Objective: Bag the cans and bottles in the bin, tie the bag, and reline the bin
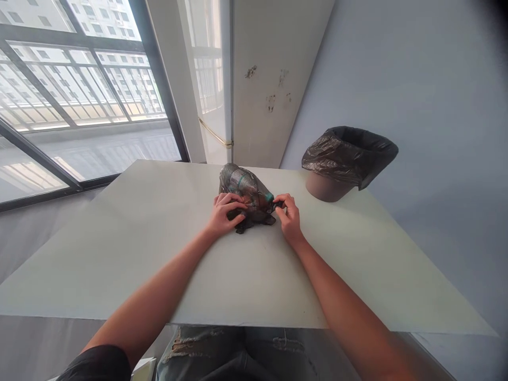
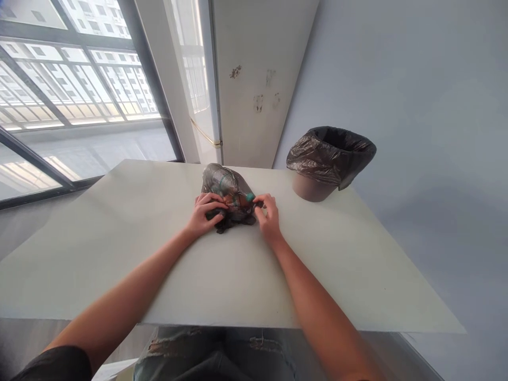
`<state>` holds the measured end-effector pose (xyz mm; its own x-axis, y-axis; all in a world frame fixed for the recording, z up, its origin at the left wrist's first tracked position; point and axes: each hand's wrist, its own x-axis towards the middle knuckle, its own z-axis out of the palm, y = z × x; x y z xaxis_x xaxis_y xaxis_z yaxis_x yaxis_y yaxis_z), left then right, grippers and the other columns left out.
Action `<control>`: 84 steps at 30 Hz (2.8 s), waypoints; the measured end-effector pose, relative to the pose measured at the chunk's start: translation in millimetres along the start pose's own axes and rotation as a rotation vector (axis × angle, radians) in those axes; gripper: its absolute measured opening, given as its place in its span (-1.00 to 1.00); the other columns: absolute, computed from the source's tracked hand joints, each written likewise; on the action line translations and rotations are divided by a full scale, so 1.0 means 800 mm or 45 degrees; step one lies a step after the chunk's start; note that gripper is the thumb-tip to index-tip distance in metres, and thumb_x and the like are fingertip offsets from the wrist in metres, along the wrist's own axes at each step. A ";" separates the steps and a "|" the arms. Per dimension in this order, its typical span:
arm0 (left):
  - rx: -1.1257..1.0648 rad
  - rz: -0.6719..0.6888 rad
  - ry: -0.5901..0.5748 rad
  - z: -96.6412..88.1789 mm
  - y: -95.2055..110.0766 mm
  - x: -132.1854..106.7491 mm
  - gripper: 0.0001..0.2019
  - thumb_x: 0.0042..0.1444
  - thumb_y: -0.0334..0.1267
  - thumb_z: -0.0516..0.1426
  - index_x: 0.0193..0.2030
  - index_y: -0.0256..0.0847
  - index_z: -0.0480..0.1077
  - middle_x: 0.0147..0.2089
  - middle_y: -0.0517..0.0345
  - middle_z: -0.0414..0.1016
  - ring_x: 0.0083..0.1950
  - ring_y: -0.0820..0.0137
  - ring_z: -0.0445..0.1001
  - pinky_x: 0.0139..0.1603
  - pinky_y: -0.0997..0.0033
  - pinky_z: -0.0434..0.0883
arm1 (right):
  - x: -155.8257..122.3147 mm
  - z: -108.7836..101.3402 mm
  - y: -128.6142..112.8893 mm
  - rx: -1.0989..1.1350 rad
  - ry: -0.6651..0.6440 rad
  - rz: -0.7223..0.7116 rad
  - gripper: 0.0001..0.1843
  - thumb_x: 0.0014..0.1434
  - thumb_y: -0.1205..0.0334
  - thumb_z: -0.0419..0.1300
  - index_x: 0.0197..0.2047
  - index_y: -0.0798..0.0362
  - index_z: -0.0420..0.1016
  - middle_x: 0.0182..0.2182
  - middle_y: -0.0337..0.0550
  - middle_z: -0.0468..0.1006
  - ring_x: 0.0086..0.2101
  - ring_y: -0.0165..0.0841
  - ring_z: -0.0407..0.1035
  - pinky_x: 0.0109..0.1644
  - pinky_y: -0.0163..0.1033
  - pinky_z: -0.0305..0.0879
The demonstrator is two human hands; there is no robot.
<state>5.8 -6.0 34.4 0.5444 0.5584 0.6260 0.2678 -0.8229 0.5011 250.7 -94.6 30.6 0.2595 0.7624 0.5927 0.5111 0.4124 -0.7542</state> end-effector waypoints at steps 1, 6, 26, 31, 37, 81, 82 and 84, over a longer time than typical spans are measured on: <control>0.027 0.017 -0.016 0.001 -0.001 0.000 -0.89 0.23 -0.16 0.27 -0.14 -0.03 0.63 0.07 0.10 0.56 0.13 0.16 0.42 0.32 -0.03 0.20 | 0.000 -0.001 -0.002 -0.007 -0.022 -0.023 -0.83 0.24 0.30 0.09 -0.15 -0.05 0.48 -0.18 -0.15 0.49 -0.17 -0.21 0.27 -0.02 -0.08 0.22; -0.038 -0.061 0.079 0.005 -0.007 -0.001 -0.78 0.43 -0.18 0.07 -0.20 -0.10 0.51 -0.08 0.09 0.60 0.01 0.23 0.46 0.23 0.03 0.26 | 0.001 -0.005 -0.005 -0.039 -0.152 -0.122 -0.70 0.24 0.27 0.14 0.04 -0.07 0.50 0.01 -0.11 0.52 -0.02 -0.16 0.32 0.08 -0.02 0.24; -0.227 -0.428 0.671 -0.003 -0.022 -0.002 -0.71 0.21 -0.44 0.00 -0.04 -0.09 0.45 -0.06 0.08 0.50 0.01 0.24 0.43 0.11 0.22 0.34 | 0.004 -0.004 0.008 0.292 0.319 0.248 -0.63 0.46 -0.09 0.11 -0.31 -0.04 0.26 -0.38 -0.26 0.32 -0.33 -0.32 0.23 -0.17 -0.17 0.22; -0.135 -0.133 0.301 -0.006 0.000 -0.001 -0.71 0.30 -0.33 0.03 0.05 -0.10 0.50 0.08 0.03 0.57 0.15 0.15 0.43 0.23 0.07 0.27 | -0.003 -0.004 -0.007 0.003 0.136 -0.069 -0.75 0.39 -0.06 0.21 -0.15 -0.07 0.38 -0.25 -0.15 0.42 -0.22 -0.23 0.31 -0.04 -0.06 0.30; 0.130 -0.119 0.197 0.008 -0.002 0.001 -0.85 0.39 -0.18 0.13 -0.13 -0.09 0.53 -0.19 0.10 0.62 -0.11 0.22 0.47 0.08 0.13 0.26 | -0.005 0.009 -0.007 -0.418 -0.169 -0.323 -0.79 0.30 0.21 0.28 0.01 -0.10 0.55 -0.08 -0.06 0.53 -0.09 -0.10 0.36 0.08 0.08 0.27; -0.144 -0.292 0.472 0.004 -0.006 -0.002 -0.76 0.47 -0.06 0.05 -0.13 -0.12 0.44 -0.25 0.13 0.46 -0.18 0.29 0.41 -0.07 0.26 0.31 | -0.016 0.017 -0.006 -0.460 -0.460 -0.523 -0.65 0.27 0.48 0.11 -0.13 -0.04 0.68 -0.25 -0.13 0.62 -0.22 -0.25 0.47 -0.07 -0.05 0.24; -0.171 -0.330 0.512 0.003 -0.007 -0.002 -0.75 0.47 -0.05 0.05 -0.13 -0.13 0.43 -0.25 0.14 0.45 -0.19 0.30 0.40 -0.10 0.28 0.31 | -0.015 0.015 -0.008 -0.473 -0.420 -0.512 -0.65 0.21 0.52 0.10 -0.23 -0.03 0.67 -0.29 -0.13 0.56 -0.24 -0.26 0.42 -0.09 -0.06 0.20; -0.217 -0.393 0.601 0.002 -0.009 -0.001 -0.73 0.47 -0.03 0.05 -0.14 -0.13 0.43 -0.27 0.16 0.43 -0.21 0.33 0.38 -0.14 0.33 0.30 | -0.012 0.009 -0.013 -0.496 -0.290 -0.474 -0.64 0.09 0.59 0.08 -0.40 0.00 0.61 -0.29 -0.12 0.48 -0.24 -0.27 0.36 -0.10 -0.06 0.16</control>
<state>4.3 -0.6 29.2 0.0386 0.7881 0.6144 0.2049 -0.6080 0.7670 236.8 -102.7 30.4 -0.1558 0.7071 0.6898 0.8088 0.4922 -0.3219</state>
